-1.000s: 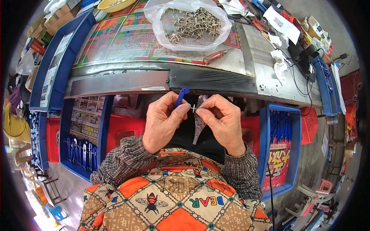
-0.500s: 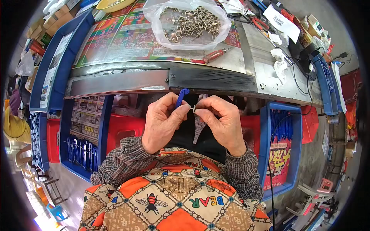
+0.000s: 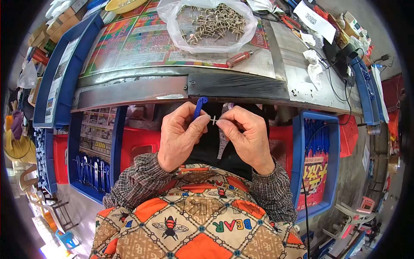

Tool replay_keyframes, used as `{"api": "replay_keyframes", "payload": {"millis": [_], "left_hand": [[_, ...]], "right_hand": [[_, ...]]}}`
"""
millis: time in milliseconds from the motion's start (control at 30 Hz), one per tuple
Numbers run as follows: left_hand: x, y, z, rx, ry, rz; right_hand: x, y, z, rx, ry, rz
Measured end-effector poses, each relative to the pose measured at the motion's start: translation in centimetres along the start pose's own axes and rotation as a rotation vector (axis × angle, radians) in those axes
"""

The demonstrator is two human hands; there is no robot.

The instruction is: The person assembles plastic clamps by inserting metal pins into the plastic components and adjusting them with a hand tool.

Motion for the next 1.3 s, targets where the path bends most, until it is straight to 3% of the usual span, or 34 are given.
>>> {"api": "replay_keyframes", "payload": {"millis": [300, 633, 833, 933, 1300], "left_hand": [[-0.1, 0.0, 0.1, -0.011, 0.006, -0.003], [-0.3, 0.6, 0.2, -0.032, -0.022, 0.083], [-0.8, 0.6, 0.4, -0.223, -0.094, 0.120], [-1.1, 0.4, 0.3, -0.165, -0.119, 0.142], [-2.7, -1.9, -1.3, -0.102, 0.130, -0.024]], "right_hand": [[-0.1, 0.1, -0.1, 0.075, -0.011, -0.019], [0.1, 0.8, 1.5, -0.139, -0.057, 0.086], [-0.1, 0.2, 0.5, -0.009, 0.009, 0.066], [-0.1, 0.5, 0.1, 0.038, 0.025, 0.076], [-0.1, 1.3, 1.9, -0.004, -0.056, 0.088]]}}
Point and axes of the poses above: each hand's wrist, its own x-axis towards the middle knuckle, its own y-axis out of the palm, z = x × y, the point moved 9 cm from there along x, towards the middle knuckle, and after that the axes turned 14 degrees about z, right-handed, at the moved point
